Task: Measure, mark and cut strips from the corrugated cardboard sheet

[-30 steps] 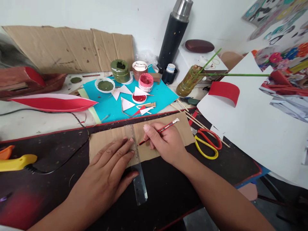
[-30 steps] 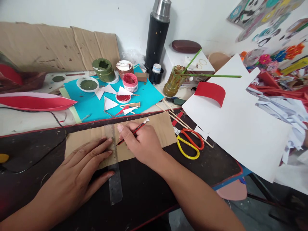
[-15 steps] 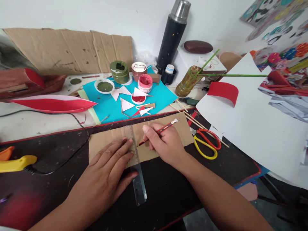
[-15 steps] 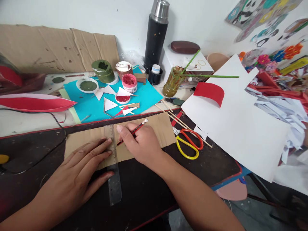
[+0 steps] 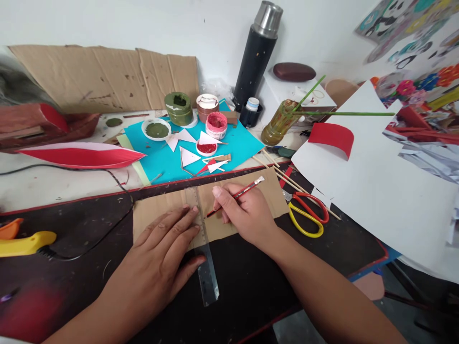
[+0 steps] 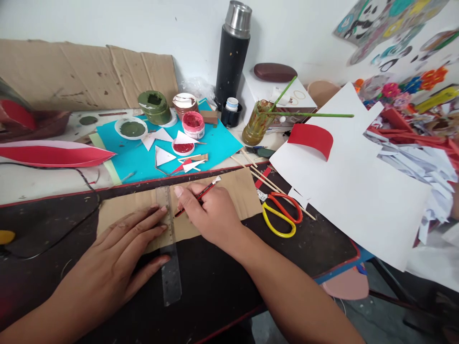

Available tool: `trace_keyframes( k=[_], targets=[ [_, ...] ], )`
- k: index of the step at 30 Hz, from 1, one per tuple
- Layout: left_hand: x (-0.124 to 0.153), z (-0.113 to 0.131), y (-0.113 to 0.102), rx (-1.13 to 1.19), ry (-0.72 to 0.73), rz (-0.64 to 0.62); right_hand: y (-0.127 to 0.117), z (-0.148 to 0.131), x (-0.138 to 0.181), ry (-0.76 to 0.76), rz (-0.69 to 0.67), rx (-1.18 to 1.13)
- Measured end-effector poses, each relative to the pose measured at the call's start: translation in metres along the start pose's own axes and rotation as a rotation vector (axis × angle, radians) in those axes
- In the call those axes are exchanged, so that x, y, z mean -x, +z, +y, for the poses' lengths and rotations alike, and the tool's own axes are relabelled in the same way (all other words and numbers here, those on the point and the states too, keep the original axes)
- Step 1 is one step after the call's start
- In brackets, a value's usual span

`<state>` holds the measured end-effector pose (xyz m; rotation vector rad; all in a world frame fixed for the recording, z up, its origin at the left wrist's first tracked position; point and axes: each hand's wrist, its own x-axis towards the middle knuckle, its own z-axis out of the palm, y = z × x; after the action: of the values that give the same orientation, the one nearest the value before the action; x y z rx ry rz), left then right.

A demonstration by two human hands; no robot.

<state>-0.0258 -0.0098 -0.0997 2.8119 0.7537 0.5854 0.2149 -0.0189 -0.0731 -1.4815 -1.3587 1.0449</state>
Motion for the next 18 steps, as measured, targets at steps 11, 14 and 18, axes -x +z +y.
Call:
trace_keyframes(
  k=[11,14,18],
  targets=[
    [-0.0007,-0.0002,-0.0003,0.003,0.004,0.009,0.0013,0.0013,0.0004,0.015,0.009,-0.024],
    [-0.0014,0.0004,-0.0015,-0.025,0.017,0.019,0.0018,0.0025,-0.0004,0.03,0.048,-0.104],
    [0.0002,0.0061,-0.0035,-0.122,0.051,0.043,0.0013,0.0032,-0.0027,0.039,0.137,-0.193]
  ],
)
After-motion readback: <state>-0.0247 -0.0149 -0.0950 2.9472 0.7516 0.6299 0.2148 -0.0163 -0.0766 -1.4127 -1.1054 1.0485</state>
